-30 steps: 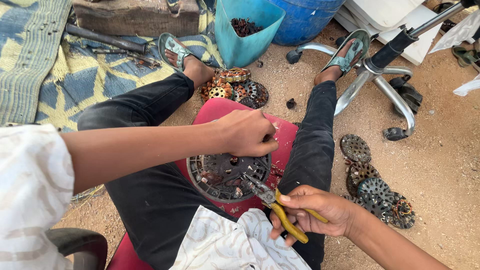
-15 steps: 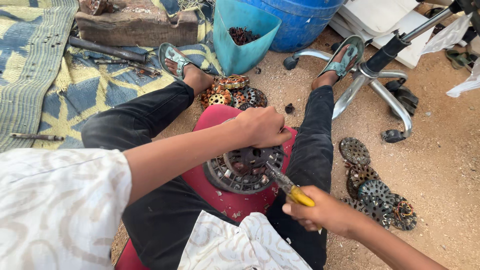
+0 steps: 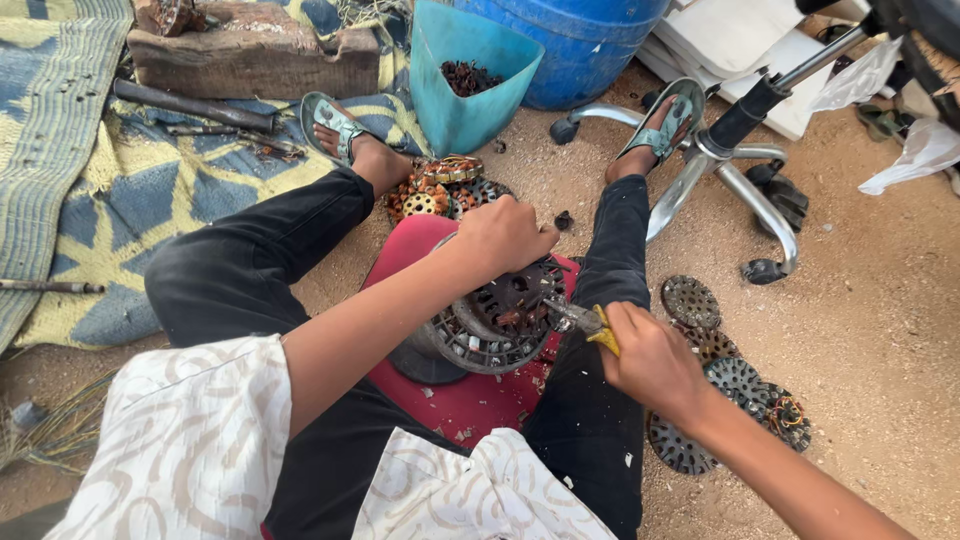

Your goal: The person sits on the ground and uses yellow-handled pliers to pull and cut copper windings from a motor stator. They repeatedly grip, twist, and cut the wires, dropping the removed pieces into a nearby blue container.

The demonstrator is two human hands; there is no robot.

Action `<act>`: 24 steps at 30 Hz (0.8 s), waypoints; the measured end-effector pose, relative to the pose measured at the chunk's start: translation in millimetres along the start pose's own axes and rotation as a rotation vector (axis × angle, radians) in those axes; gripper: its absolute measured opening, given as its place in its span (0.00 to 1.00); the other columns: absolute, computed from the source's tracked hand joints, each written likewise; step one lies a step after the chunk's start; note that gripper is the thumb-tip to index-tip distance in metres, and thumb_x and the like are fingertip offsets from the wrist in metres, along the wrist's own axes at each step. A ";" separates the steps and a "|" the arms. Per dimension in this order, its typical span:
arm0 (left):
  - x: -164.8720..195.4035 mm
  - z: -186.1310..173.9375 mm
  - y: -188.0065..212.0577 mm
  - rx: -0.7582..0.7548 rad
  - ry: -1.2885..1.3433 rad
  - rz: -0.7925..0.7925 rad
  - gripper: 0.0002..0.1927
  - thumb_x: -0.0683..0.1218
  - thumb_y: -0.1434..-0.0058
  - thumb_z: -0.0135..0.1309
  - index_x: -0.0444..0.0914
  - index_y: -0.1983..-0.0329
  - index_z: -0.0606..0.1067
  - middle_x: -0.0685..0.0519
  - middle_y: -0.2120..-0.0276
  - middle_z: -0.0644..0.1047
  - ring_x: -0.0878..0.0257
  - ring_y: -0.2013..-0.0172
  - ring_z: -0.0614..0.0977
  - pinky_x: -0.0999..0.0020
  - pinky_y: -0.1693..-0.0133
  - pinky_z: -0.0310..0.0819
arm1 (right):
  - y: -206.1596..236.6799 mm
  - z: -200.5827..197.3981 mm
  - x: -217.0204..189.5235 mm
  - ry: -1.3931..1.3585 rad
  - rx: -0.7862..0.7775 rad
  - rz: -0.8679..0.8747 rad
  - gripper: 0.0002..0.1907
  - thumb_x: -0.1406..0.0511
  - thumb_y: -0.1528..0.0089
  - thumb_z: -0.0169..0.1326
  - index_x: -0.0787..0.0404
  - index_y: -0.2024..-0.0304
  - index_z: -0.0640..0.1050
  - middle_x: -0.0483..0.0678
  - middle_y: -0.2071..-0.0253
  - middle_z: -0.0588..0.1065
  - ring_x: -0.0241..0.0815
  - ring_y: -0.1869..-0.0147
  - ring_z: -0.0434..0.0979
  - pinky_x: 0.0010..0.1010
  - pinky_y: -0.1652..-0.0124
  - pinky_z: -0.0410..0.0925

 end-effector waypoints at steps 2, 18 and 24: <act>-0.3 -1.9 -1.5 -0.007 0.003 0.038 0.32 0.67 0.39 0.48 0.35 0.60 0.83 0.35 0.61 0.81 0.39 0.57 0.84 0.46 0.53 0.79 | -0.5 0.6 3.3 -0.021 0.009 0.040 0.15 0.67 0.44 0.57 0.68 0.58 0.70 0.60 0.64 0.76 0.63 0.61 0.79 0.48 0.62 0.72; -8.6 3.8 -16.6 -0.073 -0.068 0.125 0.32 0.67 0.40 0.47 0.35 0.62 0.84 0.36 0.59 0.82 0.40 0.55 0.84 0.48 0.51 0.77 | -36.4 -80.4 -47.6 -0.266 -0.023 -0.195 0.35 0.47 0.36 0.57 0.68 0.41 0.69 0.60 0.50 0.72 0.55 0.47 0.76 0.48 0.50 0.69; -5.1 14.2 -21.4 -0.079 -0.098 0.167 0.32 0.66 0.39 0.46 0.34 0.63 0.83 0.35 0.60 0.81 0.39 0.56 0.83 0.48 0.52 0.78 | -89.2 -96.5 -204.1 -0.300 -0.054 -0.481 0.28 0.42 0.36 0.53 0.58 0.56 0.82 0.52 0.49 0.75 0.54 0.42 0.71 0.54 0.42 0.59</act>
Point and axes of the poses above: each hand's wrist, its own y-axis away from the middle knuckle, its own z-axis out of the palm, x = y × z, the point moved 9 cm from there along -y, towards the middle knuckle
